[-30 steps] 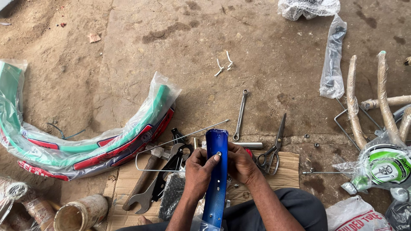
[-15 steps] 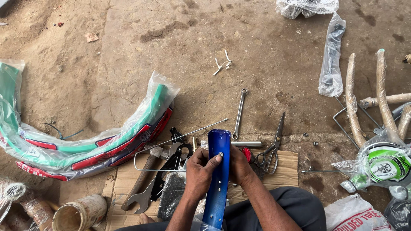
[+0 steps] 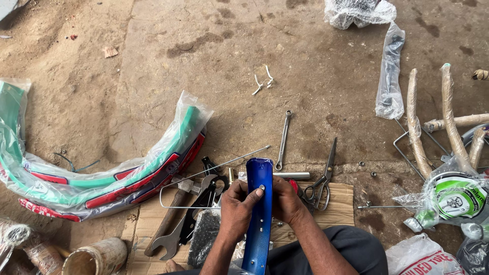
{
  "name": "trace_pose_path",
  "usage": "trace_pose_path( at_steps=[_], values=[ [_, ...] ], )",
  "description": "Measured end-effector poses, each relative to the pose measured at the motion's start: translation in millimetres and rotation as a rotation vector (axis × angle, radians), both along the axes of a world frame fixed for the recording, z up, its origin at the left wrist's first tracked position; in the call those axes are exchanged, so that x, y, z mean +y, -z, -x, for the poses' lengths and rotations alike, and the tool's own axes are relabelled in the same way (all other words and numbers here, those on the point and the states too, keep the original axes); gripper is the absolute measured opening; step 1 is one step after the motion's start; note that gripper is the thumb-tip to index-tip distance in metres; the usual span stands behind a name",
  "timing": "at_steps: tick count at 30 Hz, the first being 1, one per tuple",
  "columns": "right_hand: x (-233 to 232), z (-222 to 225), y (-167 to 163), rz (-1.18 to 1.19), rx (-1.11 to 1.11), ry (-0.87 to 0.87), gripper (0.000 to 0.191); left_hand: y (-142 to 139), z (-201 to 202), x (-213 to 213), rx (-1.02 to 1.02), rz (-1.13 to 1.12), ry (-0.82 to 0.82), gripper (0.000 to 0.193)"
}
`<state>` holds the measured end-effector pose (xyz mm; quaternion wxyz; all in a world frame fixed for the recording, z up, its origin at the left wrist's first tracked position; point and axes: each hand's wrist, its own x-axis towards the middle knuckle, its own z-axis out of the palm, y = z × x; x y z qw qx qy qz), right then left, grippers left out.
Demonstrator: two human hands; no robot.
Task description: The person unpacks a blue motorcycle mudguard and a metal bracket from plastic packaging. They then attach the bracket to the mudguard using a screw and a screwdriver, tightening it to secure the parts together.
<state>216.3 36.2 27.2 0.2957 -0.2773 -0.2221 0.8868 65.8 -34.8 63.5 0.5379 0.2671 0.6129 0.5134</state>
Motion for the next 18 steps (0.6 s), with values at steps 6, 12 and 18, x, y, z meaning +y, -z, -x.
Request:
trace_pose_path(
  at_steps=[6,12,18],
  values=[
    [1,-2,8,-0.039,-0.072,0.023,0.038,-2,2,0,-0.028,0.060,0.009,0.026],
    [0,7,1,0.003,-0.099,0.052,0.043,19,3,3,-0.093,-0.036,0.007,0.025],
    [4,12,-20,0.095,-0.130,0.006,0.039,49,10,10,-0.089,-0.054,-0.070,0.026]
  ],
)
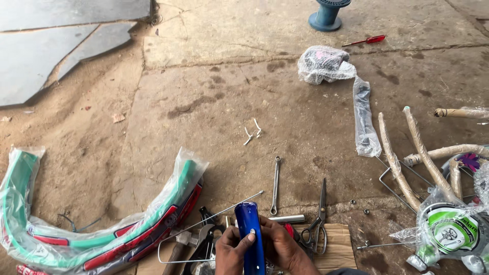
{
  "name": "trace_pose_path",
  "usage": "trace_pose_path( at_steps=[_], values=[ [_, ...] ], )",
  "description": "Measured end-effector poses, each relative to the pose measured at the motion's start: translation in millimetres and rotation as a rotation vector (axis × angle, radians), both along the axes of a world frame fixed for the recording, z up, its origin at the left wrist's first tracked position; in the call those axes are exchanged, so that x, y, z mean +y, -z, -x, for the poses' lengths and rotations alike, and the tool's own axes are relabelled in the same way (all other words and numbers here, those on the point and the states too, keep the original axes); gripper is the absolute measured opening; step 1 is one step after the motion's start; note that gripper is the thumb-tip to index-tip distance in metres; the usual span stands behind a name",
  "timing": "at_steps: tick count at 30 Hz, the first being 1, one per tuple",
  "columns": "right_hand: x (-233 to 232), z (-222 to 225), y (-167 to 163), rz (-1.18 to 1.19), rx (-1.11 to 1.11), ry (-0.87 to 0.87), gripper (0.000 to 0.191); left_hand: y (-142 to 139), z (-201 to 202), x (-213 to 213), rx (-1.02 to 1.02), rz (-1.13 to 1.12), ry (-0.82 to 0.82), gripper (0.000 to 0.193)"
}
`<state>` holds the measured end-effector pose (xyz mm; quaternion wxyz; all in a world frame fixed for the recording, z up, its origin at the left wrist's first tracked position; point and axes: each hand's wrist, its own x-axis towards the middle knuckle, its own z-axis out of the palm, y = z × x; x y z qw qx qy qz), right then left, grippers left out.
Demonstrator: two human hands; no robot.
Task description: The person unpacks a blue motorcycle mudguard and a metal bracket from plastic packaging. They then attach the bracket to the mudguard using a screw and a screwdriver, tightening it to secure the parts together.
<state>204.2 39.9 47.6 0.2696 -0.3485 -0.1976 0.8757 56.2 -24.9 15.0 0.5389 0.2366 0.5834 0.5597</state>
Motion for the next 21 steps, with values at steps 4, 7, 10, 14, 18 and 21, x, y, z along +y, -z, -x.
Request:
trace_pose_path(
  at_steps=[4,7,10,14,18,21],
  values=[
    [-2,4,6,-0.103,0.086,-0.003,0.044,8,-1,-1,-0.035,0.046,-0.005,0.025],
    [-4,5,11,-0.104,0.107,0.006,0.056,9,-3,-2,0.000,0.111,0.008,0.025],
    [-3,3,9,0.030,0.008,0.051,0.046,10,-2,0,0.012,0.114,0.013,0.024],
    [2,4,3,-0.011,0.011,-0.003,0.040,12,-1,4,-0.036,0.033,0.003,0.025],
    [0,4,4,-0.044,0.101,0.011,0.047,14,-3,2,-0.013,0.072,0.024,0.024],
    [-2,2,2,0.009,0.068,0.039,0.044,15,-2,0,0.070,0.113,0.038,0.023]
  ],
)
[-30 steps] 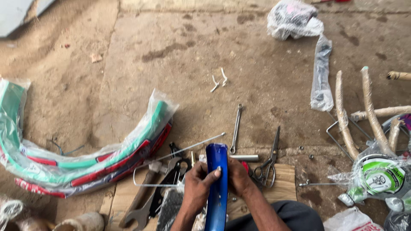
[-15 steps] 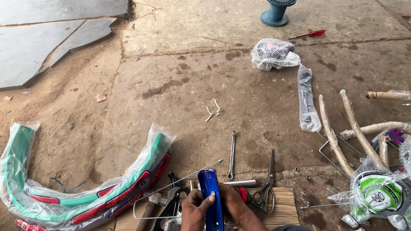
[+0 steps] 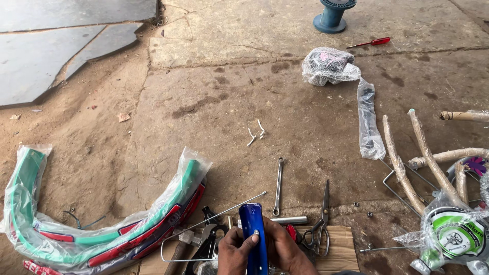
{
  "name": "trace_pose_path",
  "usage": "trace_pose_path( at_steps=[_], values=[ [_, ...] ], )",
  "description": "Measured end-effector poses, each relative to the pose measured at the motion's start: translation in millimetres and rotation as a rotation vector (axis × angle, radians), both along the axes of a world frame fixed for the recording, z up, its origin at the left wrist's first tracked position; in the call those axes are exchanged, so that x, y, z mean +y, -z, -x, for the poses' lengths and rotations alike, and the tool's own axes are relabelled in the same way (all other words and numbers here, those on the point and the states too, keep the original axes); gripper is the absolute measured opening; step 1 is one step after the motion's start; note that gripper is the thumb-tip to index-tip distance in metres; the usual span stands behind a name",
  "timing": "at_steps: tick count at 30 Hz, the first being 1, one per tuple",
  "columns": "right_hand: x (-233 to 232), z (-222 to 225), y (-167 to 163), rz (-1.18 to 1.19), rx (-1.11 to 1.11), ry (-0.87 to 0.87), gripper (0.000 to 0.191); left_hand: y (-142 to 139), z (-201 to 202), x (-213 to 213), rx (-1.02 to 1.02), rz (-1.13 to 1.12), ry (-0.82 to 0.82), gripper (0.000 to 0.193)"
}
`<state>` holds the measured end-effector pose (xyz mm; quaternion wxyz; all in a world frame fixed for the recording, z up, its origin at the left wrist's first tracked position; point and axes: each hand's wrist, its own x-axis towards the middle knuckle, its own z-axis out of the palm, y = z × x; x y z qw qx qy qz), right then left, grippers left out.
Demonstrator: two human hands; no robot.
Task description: The person unpacks a blue motorcycle mudguard and a metal bracket from plastic packaging. They then attach the bracket to the mudguard using a screw and a screwdriver, tightening it to secure the parts together.
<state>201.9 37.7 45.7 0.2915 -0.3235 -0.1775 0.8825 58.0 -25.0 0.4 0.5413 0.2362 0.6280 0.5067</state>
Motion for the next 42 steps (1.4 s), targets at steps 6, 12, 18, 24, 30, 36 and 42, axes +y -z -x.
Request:
trace_pose_path(
  at_steps=[6,12,18,24,30,36,42],
  values=[
    [-2,8,-11,-0.071,0.029,0.014,0.042,2,1,2,-0.048,-0.078,-0.063,0.028],
    [0,1,15,0.018,-0.023,0.018,0.040,6,1,2,-0.004,-0.095,-0.010,0.023],
    [8,2,44,-0.141,0.043,0.043,0.040,7,-1,10,0.220,0.056,0.081,0.030],
    [6,-2,20,0.190,0.008,-0.046,0.039,2,-2,8,0.123,0.026,0.044,0.037],
    [-1,11,13,-0.086,-0.086,0.083,0.043,-9,2,4,0.093,-0.102,0.016,0.044],
    [-22,-5,8,-0.513,-0.224,0.154,0.055,-38,-5,-10,0.225,0.052,0.040,0.057],
    [-37,-4,-12,-0.941,-0.569,0.012,0.051,-61,1,-33,0.559,0.016,0.071,0.051]
  ],
)
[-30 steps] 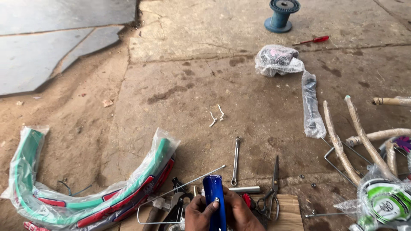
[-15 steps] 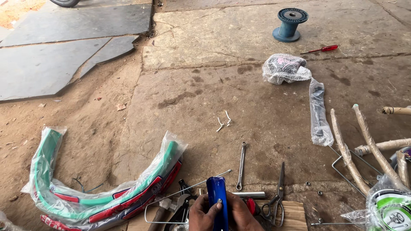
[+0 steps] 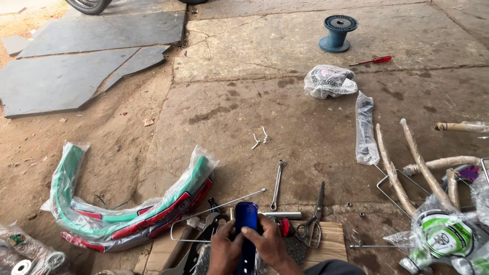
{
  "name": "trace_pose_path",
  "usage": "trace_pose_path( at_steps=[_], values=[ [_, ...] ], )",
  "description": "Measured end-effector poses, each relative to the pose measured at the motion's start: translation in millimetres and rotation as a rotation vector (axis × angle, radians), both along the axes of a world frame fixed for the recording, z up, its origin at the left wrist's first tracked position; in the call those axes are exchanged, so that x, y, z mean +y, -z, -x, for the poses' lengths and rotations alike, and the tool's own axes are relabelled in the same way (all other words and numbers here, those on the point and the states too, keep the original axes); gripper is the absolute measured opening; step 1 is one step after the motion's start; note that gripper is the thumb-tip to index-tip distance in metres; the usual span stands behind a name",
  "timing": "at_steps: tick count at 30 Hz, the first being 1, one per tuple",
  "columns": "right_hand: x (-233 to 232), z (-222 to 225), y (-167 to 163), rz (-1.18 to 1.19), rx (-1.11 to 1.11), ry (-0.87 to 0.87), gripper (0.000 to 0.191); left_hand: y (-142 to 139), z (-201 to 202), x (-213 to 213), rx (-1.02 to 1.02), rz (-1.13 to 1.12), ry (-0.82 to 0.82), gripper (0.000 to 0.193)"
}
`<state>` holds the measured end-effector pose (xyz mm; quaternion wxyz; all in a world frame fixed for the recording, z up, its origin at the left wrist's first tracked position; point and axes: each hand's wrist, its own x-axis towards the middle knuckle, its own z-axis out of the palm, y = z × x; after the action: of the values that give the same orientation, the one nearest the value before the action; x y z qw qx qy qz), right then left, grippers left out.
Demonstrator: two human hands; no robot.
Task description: The person unpacks a blue motorcycle mudguard and a metal bracket from plastic packaging. They then attach the bracket to the mudguard using a screw and a screwdriver, tightening it to secure the parts together.
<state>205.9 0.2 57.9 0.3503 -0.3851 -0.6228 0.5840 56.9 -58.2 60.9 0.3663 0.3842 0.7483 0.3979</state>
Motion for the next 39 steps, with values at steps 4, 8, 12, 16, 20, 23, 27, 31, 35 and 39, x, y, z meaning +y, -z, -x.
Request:
trace_pose_path(
  at_steps=[4,8,12,16,20,23,27,31,35,39],
  values=[
    [-8,8,-10,0.001,0.029,-0.083,0.054,-5,10,-13,-0.162,0.019,-0.003,0.046],
    [-16,17,-18,0.302,0.216,-0.067,0.061,-4,14,-15,-0.352,-0.069,0.004,0.040],
    [-16,21,-24,0.091,0.111,-0.010,0.063,-3,14,-18,-0.422,0.052,0.067,0.037],
    [-16,28,-33,-0.072,0.069,-0.036,0.065,-10,21,-25,-0.409,0.056,0.031,0.036],
    [-19,31,-44,0.144,0.180,-0.115,0.064,-21,23,-35,-0.445,-0.045,0.000,0.037],
    [-25,30,-52,0.209,0.229,-0.138,0.062,-28,19,-44,-0.448,-0.059,-0.021,0.041],
    [-34,23,-61,0.237,0.281,-0.153,0.062,-38,9,-52,-0.450,-0.078,-0.032,0.046],
    [-40,10,-67,0.236,0.308,-0.142,0.062,-54,2,-51,-0.360,-0.057,0.024,0.044],
    [-35,4,-71,0.228,0.332,-0.108,0.059,-70,8,-38,-0.232,-0.033,0.132,0.042],
    [-30,8,-71,0.251,0.370,-0.063,0.055,-69,15,-30,-0.320,-0.026,0.150,0.036]
  ],
)
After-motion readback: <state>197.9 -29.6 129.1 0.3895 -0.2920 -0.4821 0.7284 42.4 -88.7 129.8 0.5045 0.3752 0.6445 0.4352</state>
